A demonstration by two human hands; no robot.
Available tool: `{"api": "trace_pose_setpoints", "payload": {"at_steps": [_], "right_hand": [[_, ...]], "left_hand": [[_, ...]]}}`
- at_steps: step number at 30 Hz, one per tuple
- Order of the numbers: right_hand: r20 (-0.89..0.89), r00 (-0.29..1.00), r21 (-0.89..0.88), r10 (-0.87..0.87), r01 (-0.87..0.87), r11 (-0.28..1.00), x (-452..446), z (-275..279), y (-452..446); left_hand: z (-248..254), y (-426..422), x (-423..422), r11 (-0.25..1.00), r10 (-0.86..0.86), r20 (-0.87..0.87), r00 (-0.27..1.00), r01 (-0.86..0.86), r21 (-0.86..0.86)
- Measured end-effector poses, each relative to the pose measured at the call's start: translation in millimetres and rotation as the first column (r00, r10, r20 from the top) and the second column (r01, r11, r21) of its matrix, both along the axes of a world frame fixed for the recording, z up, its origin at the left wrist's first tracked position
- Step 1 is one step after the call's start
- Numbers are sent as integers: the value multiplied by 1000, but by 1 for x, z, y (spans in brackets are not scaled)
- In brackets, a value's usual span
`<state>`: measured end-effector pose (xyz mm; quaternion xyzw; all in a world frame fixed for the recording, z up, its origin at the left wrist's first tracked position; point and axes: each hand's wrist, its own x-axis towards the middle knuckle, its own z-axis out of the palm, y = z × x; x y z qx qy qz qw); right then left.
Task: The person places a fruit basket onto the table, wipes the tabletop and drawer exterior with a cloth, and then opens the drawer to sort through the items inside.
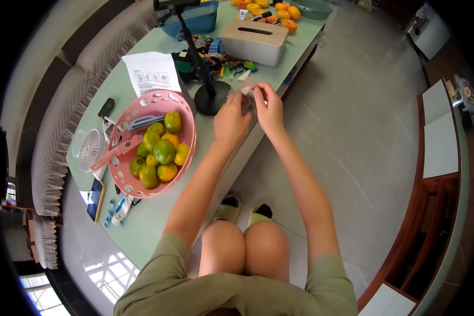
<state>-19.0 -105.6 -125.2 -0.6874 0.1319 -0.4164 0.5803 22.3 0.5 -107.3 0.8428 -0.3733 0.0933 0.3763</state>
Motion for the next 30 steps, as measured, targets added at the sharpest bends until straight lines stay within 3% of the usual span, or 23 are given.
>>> {"api": "trace_pose_setpoints", "payload": {"at_steps": [2, 5, 6, 9, 12, 15, 16, 19, 23, 26, 27, 28, 29, 30], "right_hand": [[66, 997, 18, 41, -42, 999, -21, 23, 21], [61, 996, 80, 70, -74, 994, -53, 44, 50], [62, 994, 103, 94, -100, 990, -62, 44, 58], [65, 981, 153, 184, -192, 969, -88, 42, 82], [30, 958, 242, 286, -284, 928, -111, 36, 111], [-65, 851, 296, 521, -483, 824, -134, 38, 143], [-49, 777, 415, 628, -556, 720, -139, 40, 154], [-182, 625, 244, 759, -719, 651, -148, 52, 193], [-379, 431, 248, 819, -806, 538, -137, 63, 230], [-387, 447, -3, 806, -875, 484, -111, 43, 258], [-397, 459, -88, 795, -881, 465, -104, 36, 267], [-449, 380, 3, 809, -904, 427, -96, 30, 275], [-458, 513, -198, 726, -855, 479, -90, 22, 286], [-434, 639, -394, 635, -769, 504, -88, 21, 298]], "left_hand": [[9, 12, -18, 988, -19, -39, 999, 12, -152], [25, 41, -49, 931, -83, -260, 962, -18, -365], [32, 54, -61, 933, -98, -346, 933, -35, -359], [37, 91, -94, 905, -201, -295, 934, 63, -420], [40, 137, -121, 937, -137, -342, 930, 9, -350], [50, 191, -143, 943, -124, -480, 869, -48, -331], [49, 210, -147, 932, -147, -526, 838, -60, -357], [51, 264, -160, 936, -99, -606, 789, -133, -326], [42, 329, -174, 916, 69, -601, 796, -288, -278], [35, 380, -176, 908, 190, -657, 730, -385, -165], [30, 396, -173, 900, 295, -587, 754, -425, -94], [26, 409, -169, 883, 391, -506, 769, -468, -28], [23, 419, -168, 858, 478, -416, 774, -512, 34], [21, 425, -171, 826, 558, -219, 800, -560, 58]]}}
